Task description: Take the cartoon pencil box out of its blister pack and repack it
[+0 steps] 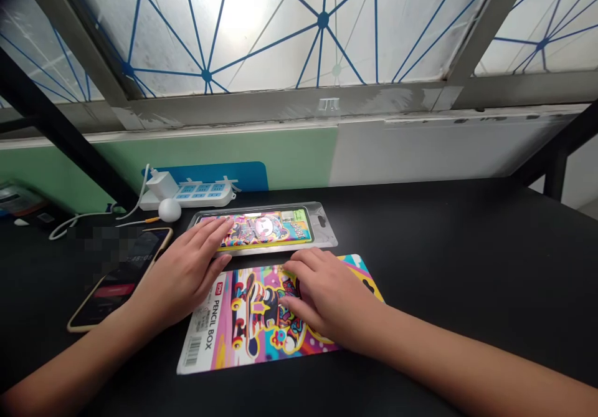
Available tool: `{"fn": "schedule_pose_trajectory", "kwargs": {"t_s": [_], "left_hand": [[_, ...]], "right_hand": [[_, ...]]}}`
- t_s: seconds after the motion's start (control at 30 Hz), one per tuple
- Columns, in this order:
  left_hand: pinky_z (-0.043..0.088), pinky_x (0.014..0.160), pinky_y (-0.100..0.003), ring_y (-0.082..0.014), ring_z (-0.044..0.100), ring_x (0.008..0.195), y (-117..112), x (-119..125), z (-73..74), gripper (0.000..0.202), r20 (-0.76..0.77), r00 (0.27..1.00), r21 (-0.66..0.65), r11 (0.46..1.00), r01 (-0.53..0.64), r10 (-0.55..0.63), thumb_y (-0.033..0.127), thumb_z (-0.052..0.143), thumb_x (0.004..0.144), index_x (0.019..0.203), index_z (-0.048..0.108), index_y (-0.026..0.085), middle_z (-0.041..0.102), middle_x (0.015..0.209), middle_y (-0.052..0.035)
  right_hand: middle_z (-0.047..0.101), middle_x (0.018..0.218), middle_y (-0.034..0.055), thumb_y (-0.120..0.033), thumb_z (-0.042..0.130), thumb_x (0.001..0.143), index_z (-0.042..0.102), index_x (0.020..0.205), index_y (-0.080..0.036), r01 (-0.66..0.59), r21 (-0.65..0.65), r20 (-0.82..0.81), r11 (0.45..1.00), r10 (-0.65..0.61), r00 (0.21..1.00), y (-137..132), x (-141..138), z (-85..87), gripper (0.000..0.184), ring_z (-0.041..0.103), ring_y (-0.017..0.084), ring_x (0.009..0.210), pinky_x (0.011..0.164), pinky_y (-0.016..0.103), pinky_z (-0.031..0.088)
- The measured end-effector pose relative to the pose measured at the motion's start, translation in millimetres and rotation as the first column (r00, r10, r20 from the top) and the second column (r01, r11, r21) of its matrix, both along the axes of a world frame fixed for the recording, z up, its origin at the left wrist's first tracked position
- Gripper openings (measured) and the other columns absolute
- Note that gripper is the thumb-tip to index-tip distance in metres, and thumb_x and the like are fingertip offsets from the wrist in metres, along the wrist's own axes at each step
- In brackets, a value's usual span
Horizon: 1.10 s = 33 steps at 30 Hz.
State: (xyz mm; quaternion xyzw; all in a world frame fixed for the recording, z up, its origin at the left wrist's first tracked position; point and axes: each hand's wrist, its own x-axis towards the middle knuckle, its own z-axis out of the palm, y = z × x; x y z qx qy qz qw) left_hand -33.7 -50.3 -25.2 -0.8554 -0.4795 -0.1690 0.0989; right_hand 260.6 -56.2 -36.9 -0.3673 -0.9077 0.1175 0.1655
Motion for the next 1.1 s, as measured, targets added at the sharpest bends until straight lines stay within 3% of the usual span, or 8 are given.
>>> {"fn": "schedule_pose_trajectory", "kwargs": {"t_s": [0.17, 0.37, 0.6, 0.7, 0.8, 0.87, 1.0, 1.1], "left_hand": [[0.035, 0.121, -0.056, -0.0343, 0.03, 0.154, 2, 17, 8.2, 0.051, 0.017, 1.0, -0.032, 0.999, 0.007, -0.007, 0.036, 0.034, 0.109, 0.153, 0.042, 0.012, 0.041, 0.162, -0.0197], [0.029, 0.122, -0.059, -0.0366, 0.014, 0.158, 17, 37, 8.8, 0.059, -0.048, 0.993, -0.28, 0.953, -0.118, 0.109, 0.047, 0.033, 0.108, 0.161, 0.034, 0.019, 0.025, 0.17, -0.0166], [0.028, 0.123, -0.055, -0.0302, 0.024, 0.157, 23, 19, 10.2, 0.056, 0.024, 0.994, -0.397, 0.913, -0.089, 0.107, 0.049, 0.024, 0.109, 0.155, 0.047, 0.028, 0.033, 0.167, -0.0082], [0.029, 0.122, -0.058, -0.0309, 0.034, 0.153, 22, 10, 14.5, 0.052, 0.07, 0.994, -0.392, 0.918, -0.055, 0.089, 0.049, 0.027, 0.108, 0.142, 0.062, 0.029, 0.041, 0.164, -0.0086], [0.024, 0.121, -0.066, -0.033, 0.039, 0.15, 20, 10, 13.7, 0.041, 0.084, 0.995, -0.321, 0.947, -0.03, 0.06, 0.046, 0.037, 0.106, 0.118, 0.072, 0.027, 0.047, 0.16, -0.009], [0.025, 0.121, -0.066, -0.0327, 0.04, 0.15, 19, 12, 11.0, 0.036, 0.091, 0.996, -0.301, 0.954, 0.006, 0.023, 0.045, 0.042, 0.105, 0.11, 0.071, 0.024, 0.049, 0.159, -0.0107], [0.028, 0.12, -0.064, -0.031, 0.035, 0.153, 17, 18, 6.8, 0.04, 0.056, 0.998, -0.325, 0.945, 0.018, 0.0, 0.043, 0.037, 0.107, 0.134, 0.06, 0.023, 0.043, 0.162, -0.0134], [0.027, 0.12, -0.065, -0.0316, 0.032, 0.154, 15, 19, 5.5, 0.044, 0.025, 1.0, -0.321, 0.947, 0.0, 0.009, 0.042, 0.035, 0.108, 0.144, 0.055, 0.025, 0.039, 0.165, -0.0131]], "right_hand": [[0.065, 0.107, 0.0143, -0.048, 0.055, 0.1, 0.061, 0.112, -0.016, 0.127, 0.118, 0.106, 0.985, -0.139, 0.985, 1, -1, -1.4, 0.035, 0.06, 0.032, 0.097, 0.081, 0.049, 0.052], [0.061, 0.09, 0.0081, -0.054, 0.055, 0.099, 0.051, 0.087, -0.022, 0.171, 0.182, 0.155, 0.968, -0.199, 0.968, 1, 0, -1.4, 0.034, 0.058, 0.026, 0.081, 0.071, 0.04, 0.046], [0.056, 0.063, -0.0033, -0.055, 0.052, 0.097, 0.048, 0.088, -0.024, 0.27, -0.019, 0.045, 0.963, -0.268, 0.962, 0, 19, 18.8, 0.033, 0.049, 0.017, 0.053, 0.054, 0.03, 0.031], [0.055, 0.06, -0.0027, -0.068, 0.047, 0.095, 0.051, 0.077, -0.025, 0.344, -0.082, -0.009, 0.935, -0.346, 0.938, 20, 42, 32.5, 0.047, 0.049, 0.016, 0.054, 0.054, 0.03, 0.031], [0.052, 0.057, -0.002, -0.073, 0.046, 0.094, 0.048, 0.065, -0.024, 0.398, -0.232, 0.096, 0.888, -0.386, 0.917, 49, 67, 37.3, 0.057, 0.046, 0.015, 0.054, 0.052, 0.03, 0.03], [0.054, 0.059, -0.0016, -0.072, 0.049, 0.092, 0.049, 0.063, -0.023, 0.412, -0.3, 0.16, 0.861, -0.38, 0.911, 64, 78, 35.9, 0.057, 0.046, 0.016, 0.056, 0.052, 0.03, 0.031], [0.065, 0.072, 0.0003, -0.066, 0.054, 0.093, 0.061, 0.075, -0.024, 0.363, -0.4, 0.157, 0.841, -0.327, 0.932, 67, 78, 31.9, 0.046, 0.057, 0.019, 0.065, 0.058, 0.031, 0.039], [0.074, 0.096, 0.0052, -0.063, 0.052, 0.095, 0.068, 0.098, -0.024, 0.355, -0.37, 0.043, 0.859, -0.366, 0.93, 56, 64, 29.5, 0.042, 0.065, 0.023, 0.081, 0.069, 0.034, 0.047]]}}
